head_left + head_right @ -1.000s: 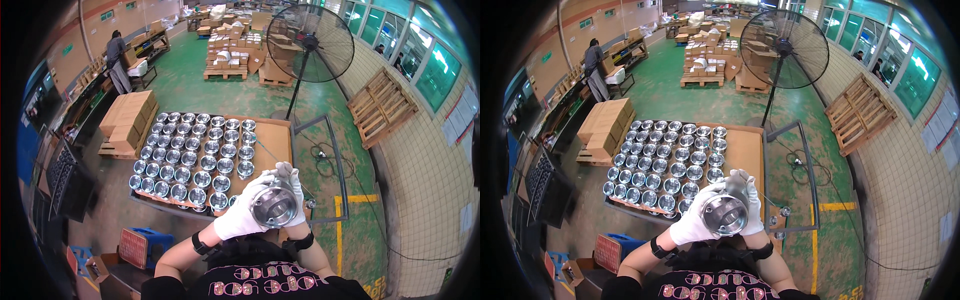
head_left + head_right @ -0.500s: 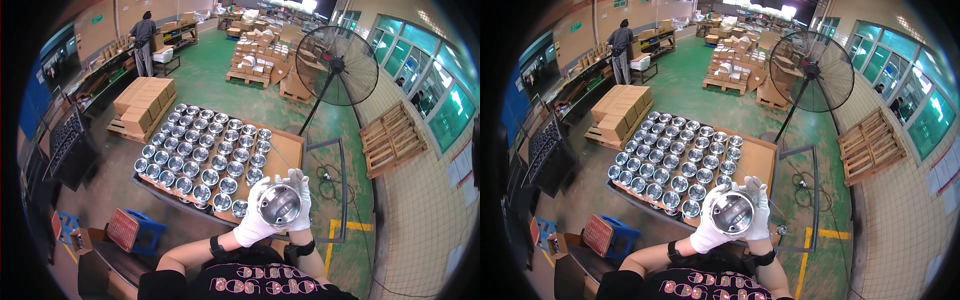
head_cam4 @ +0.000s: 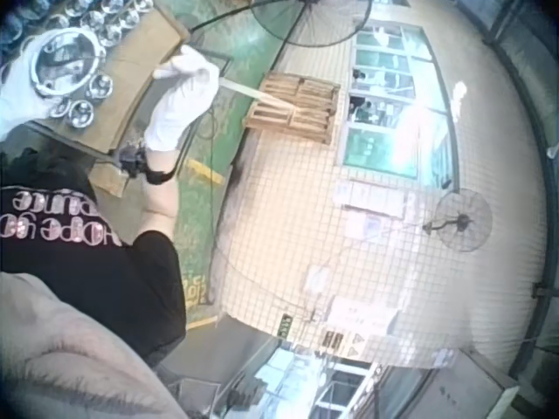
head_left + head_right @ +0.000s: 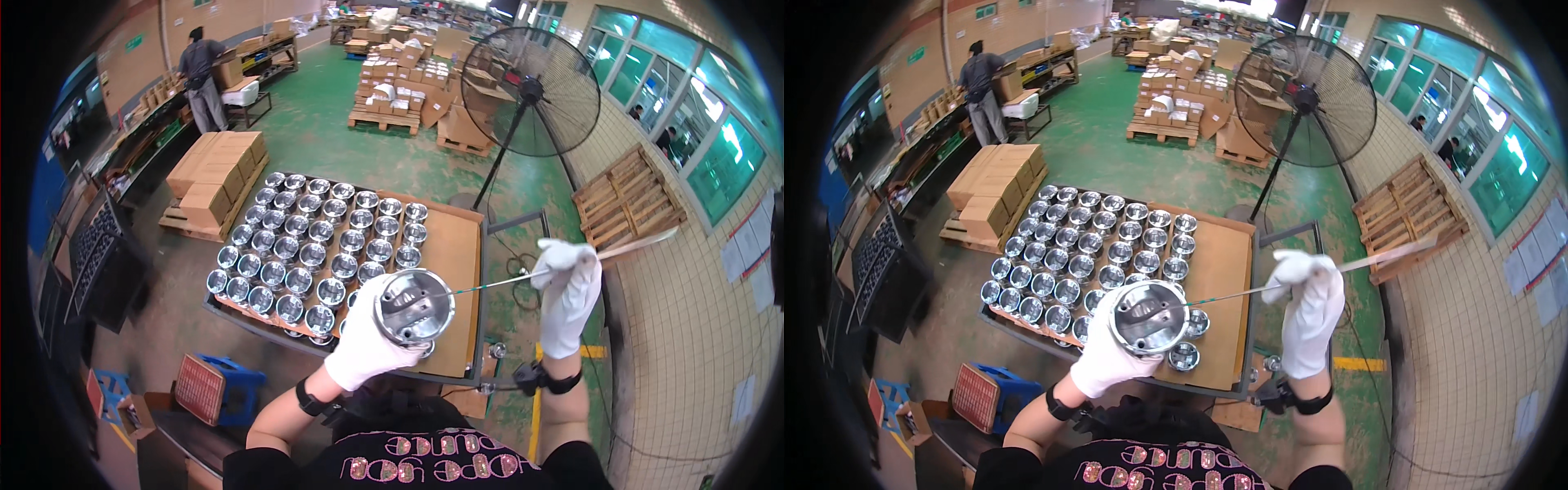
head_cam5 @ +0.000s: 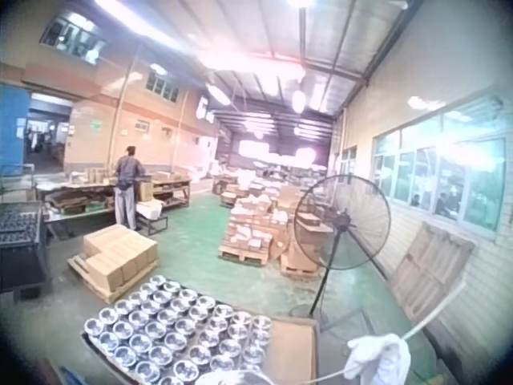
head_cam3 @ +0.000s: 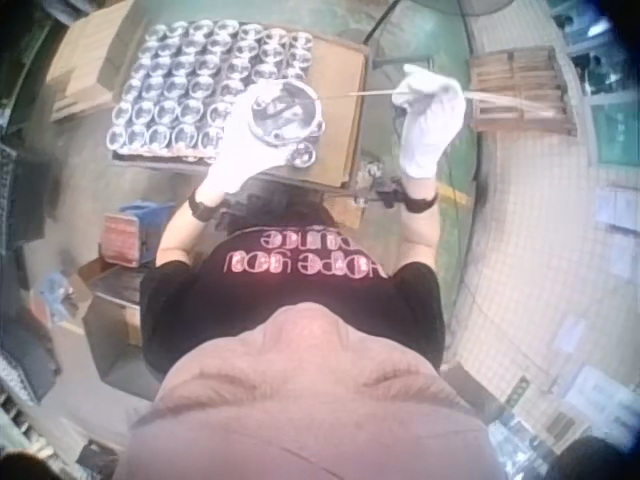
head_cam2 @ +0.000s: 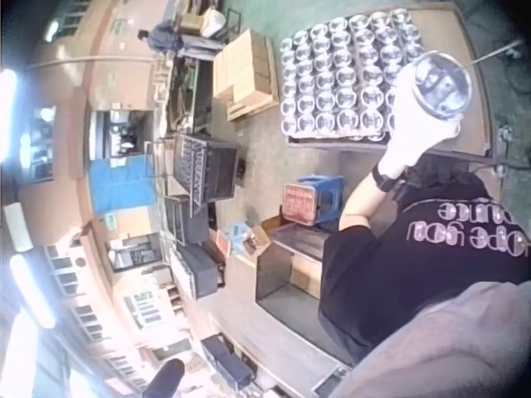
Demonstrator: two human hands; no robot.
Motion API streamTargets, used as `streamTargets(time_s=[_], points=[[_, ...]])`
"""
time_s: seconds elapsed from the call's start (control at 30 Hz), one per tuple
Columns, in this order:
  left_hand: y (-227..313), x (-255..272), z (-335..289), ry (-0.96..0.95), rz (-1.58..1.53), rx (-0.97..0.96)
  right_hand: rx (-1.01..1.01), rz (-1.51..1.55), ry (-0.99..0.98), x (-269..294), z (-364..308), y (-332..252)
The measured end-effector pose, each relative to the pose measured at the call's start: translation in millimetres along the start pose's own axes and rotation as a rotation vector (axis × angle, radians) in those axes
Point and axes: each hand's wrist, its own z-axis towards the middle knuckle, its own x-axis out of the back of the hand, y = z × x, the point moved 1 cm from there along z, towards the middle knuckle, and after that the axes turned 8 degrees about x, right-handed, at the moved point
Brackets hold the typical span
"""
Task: Inspecting metal pistons using a wire probe and then placing them in a bin or box.
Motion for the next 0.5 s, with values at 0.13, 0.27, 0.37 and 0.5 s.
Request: streamTargets(time_s=[0.13,0.27,0.37,0.5], points=[[11.0,13.5,-2.7,-0.084,0.066,0.063,-0.147,-0.051,-0.218,-23.9,30.8,-14.3],[17.2,11.8,-4.4,-0.174,0.009,0.114,-0.236,0.088,-0.289,-35.3,35.5,-0.3],[24.3,13.3,-5.6,-0.215,0.016,0.132,-0.317,0.124,-0.316,-47.2,33.9,0.9],[26.6,14.9,-8.4,-0.207,0.106,0.112,-0.272,0.032,-0.473,-38.6,30.8,8.5]])
